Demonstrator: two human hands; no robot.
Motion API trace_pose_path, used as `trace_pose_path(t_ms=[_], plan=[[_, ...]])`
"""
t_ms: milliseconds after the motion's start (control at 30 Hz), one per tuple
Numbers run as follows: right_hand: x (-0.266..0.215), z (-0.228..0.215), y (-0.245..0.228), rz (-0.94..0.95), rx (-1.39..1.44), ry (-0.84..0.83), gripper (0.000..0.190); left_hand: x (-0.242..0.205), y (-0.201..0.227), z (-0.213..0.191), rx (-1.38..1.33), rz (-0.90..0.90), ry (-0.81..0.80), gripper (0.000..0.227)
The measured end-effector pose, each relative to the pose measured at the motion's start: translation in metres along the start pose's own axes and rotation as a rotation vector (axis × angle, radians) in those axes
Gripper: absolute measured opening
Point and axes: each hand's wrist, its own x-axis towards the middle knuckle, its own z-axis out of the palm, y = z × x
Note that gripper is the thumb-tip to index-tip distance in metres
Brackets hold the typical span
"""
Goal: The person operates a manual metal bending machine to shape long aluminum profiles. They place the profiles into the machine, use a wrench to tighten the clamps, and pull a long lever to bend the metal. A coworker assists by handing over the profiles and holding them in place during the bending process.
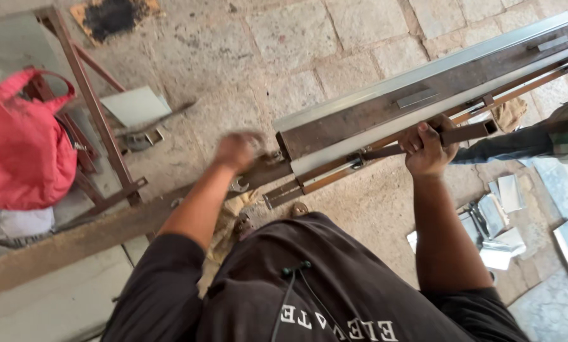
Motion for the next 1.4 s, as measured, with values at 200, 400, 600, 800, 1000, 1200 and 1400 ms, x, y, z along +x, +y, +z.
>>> trace_pose_path(t_ms=[200,400,600,800,1000,1200,1400], plan=[[0.003,0.000,0.000,0.009,-0.006,-0.021,0.010,0.010,-0.007,-0.006,-0.103,0.121,-0.172,0.057],[0.012,0.006,0.006,0.028,0.060,-0.007,0.015,0.018,-0.013,-0.017,-0.176,-0.182,0.248,0.059],[0.009,-0.019,0.025,-0.018,0.016,-0.038,0.011,-0.002,0.005,-0.024,0.018,-0.095,0.559,0.047],[-0.042,-0.053,0.089,0.013,-0.157,0.182,0.003,-0.041,0.093,-0.013,-0.212,0.487,0.523,0.012],[-0.071,-0.054,0.133,-0.529,-1.274,-0.044,0.062,-0.073,0.165,0.007,-0.119,0.646,0.447,0.027],[-0.040,-0.051,0.165,-0.558,-1.093,0.058,0.079,-0.101,0.123,-0.004,0.073,0.151,0.597,0.031],[-0.016,-0.068,0.185,-0.575,-1.007,0.162,0.079,-0.114,0.089,0.001,0.197,-0.054,0.600,0.043]])
